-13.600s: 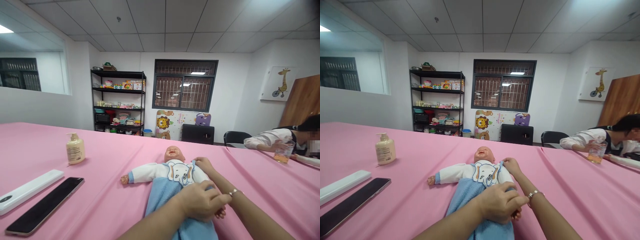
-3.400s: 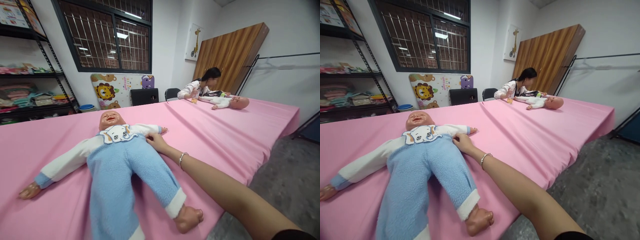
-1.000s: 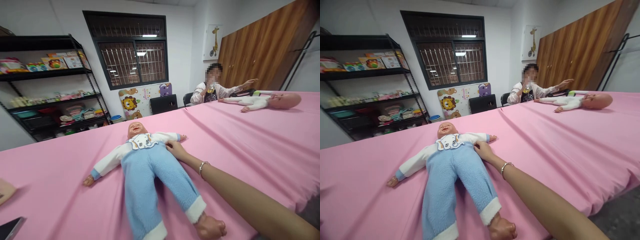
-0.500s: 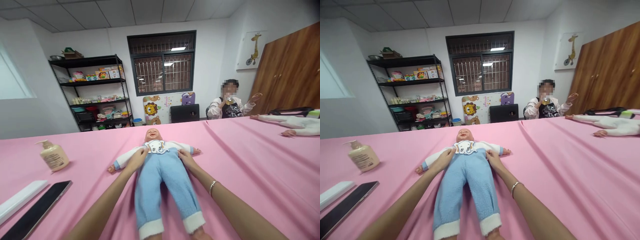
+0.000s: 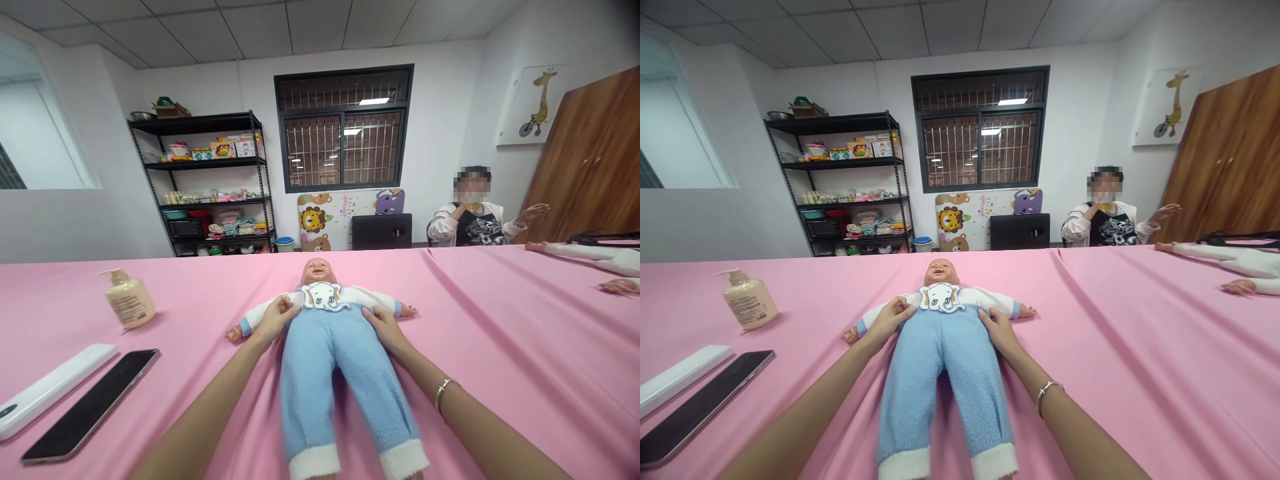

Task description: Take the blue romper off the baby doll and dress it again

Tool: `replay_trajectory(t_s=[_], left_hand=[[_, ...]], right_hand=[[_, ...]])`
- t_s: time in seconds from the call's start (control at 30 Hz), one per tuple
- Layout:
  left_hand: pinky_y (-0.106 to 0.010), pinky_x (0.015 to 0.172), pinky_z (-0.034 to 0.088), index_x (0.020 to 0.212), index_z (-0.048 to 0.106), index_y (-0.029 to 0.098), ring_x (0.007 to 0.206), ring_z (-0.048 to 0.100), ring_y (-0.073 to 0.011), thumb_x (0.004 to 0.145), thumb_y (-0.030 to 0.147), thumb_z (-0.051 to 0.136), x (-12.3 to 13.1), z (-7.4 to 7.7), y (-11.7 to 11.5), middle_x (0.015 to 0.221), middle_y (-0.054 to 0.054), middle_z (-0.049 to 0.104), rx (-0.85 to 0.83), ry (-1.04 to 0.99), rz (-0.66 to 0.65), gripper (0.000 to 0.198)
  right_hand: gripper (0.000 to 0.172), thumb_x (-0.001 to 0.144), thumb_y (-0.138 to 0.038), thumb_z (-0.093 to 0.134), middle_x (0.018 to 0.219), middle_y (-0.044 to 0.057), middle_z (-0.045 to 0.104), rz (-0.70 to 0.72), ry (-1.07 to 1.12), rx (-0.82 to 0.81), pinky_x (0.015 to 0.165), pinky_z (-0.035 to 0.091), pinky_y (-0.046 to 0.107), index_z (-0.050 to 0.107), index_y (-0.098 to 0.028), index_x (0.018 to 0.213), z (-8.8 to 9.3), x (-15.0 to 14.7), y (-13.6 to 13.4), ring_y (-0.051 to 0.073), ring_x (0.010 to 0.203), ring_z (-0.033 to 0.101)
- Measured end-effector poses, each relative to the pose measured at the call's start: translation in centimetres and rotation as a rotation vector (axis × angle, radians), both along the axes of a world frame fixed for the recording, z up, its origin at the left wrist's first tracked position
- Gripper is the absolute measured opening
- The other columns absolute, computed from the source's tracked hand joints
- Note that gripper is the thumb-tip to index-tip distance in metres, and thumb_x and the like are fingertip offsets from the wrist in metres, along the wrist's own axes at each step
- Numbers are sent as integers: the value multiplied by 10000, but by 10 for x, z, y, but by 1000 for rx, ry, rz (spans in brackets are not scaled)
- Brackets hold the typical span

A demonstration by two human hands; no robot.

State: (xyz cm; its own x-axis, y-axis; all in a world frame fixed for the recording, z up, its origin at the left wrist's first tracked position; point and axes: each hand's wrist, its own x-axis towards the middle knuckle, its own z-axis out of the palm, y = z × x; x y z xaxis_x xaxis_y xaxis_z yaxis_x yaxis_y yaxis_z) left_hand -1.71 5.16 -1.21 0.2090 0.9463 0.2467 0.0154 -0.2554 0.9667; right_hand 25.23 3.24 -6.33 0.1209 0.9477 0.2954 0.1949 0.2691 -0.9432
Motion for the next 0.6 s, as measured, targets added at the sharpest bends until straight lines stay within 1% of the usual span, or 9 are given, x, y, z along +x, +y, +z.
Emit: replay_trajectory(t_s=[0.13,0.2,0.27,0.37,0.43,0.5,0.6], left_hand=[[-219,672,377,755,416,175,703,490,-108,601,365,730,1,-1,0,727,28,502,3,-34,-6,397],[-219,654,373,743,420,174,692,485,-110,584,378,731,2,-2,2,715,30,497,27,-10,14,405],[-218,611,353,737,426,172,649,463,-107,594,414,706,1,-4,3,681,38,481,70,60,47,396],[-228,556,301,698,426,174,569,406,-110,696,488,571,-1,-9,4,594,50,419,143,252,179,346],[-238,559,292,674,420,178,567,408,-125,770,488,464,-3,-13,3,582,42,414,200,405,291,327],[-247,581,301,687,426,182,600,456,-145,820,454,398,-3,-17,1,611,27,466,239,581,372,304],[-252,594,301,772,451,192,674,538,-173,874,406,334,-4,-20,-1,688,1,560,233,847,433,264]], right_hand=[[482,678,-643,503,560,-38,361,-37,44,1,519,276,240,420,-175,597,1,0,0,106,553,326],[471,688,-631,503,557,-37,376,-46,49,-1,519,283,242,434,-173,605,-1,0,0,108,550,335],[463,702,-622,491,546,-41,365,-59,15,14,510,275,243,421,-176,599,-3,0,1,107,540,331],[435,736,-589,462,534,-43,351,-99,-102,61,512,268,248,394,-185,589,-9,2,3,112,532,339],[400,759,-549,447,530,-35,383,-142,-192,83,529,285,256,402,-188,593,-13,3,4,126,541,375],[355,778,-501,436,553,-13,456,-162,-267,86,560,316,268,440,-185,617,-16,5,5,148,570,431],[281,782,-429,439,656,29,567,-156,-345,71,612,359,291,515,-175,690,-19,6,6,183,645,501]])
